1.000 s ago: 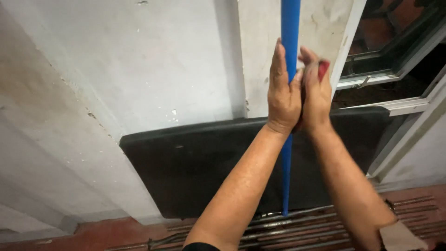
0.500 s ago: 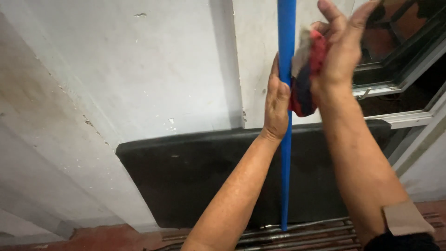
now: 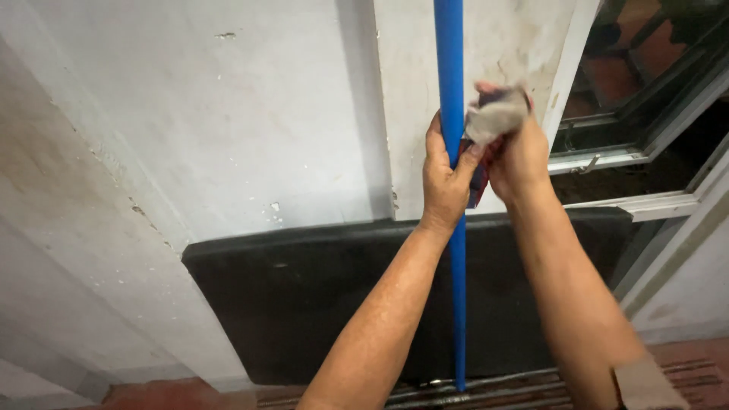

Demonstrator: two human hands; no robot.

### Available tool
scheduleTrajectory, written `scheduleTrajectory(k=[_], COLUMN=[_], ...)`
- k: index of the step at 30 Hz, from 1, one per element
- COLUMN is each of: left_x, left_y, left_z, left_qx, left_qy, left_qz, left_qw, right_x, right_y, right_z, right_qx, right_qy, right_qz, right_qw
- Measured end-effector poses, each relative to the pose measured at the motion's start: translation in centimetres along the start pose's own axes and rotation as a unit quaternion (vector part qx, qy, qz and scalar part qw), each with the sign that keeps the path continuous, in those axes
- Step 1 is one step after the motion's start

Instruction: Wiping down metal and plastic poles/bars with a cloth.

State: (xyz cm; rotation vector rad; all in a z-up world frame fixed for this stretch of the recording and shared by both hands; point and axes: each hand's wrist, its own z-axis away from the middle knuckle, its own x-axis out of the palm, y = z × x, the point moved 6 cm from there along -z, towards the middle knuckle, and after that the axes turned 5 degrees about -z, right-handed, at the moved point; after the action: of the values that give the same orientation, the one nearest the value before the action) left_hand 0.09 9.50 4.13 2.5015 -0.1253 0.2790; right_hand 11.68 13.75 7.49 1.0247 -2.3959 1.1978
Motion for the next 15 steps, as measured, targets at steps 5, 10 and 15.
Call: scheduleTrajectory(k=[5, 10, 15], left_x=[-0.9, -1.5, -1.6], left_y=[0.3, 0.5, -2.5], left_z=[-0.5, -0.5, -1.1], left_qx=[0.021, 0.008, -0.029], left_qy=[0.032, 0.049, 0.009], left_qz=[-0.006, -0.023, 0.052], left_qw=[0.999, 0.998, 0.998], right_x=[2.3, -1.6, 1.1], right_y=[-0.3, 1.4, -4.4], right_z=[4.5, 5.5, 5.2], right_qx=[0.046, 0.022, -0.072], right_qy=[0.016, 0.014, -0.064], right_qz=[0.034, 0.144, 0.040], right_qw=[0.998, 0.989, 0.995])
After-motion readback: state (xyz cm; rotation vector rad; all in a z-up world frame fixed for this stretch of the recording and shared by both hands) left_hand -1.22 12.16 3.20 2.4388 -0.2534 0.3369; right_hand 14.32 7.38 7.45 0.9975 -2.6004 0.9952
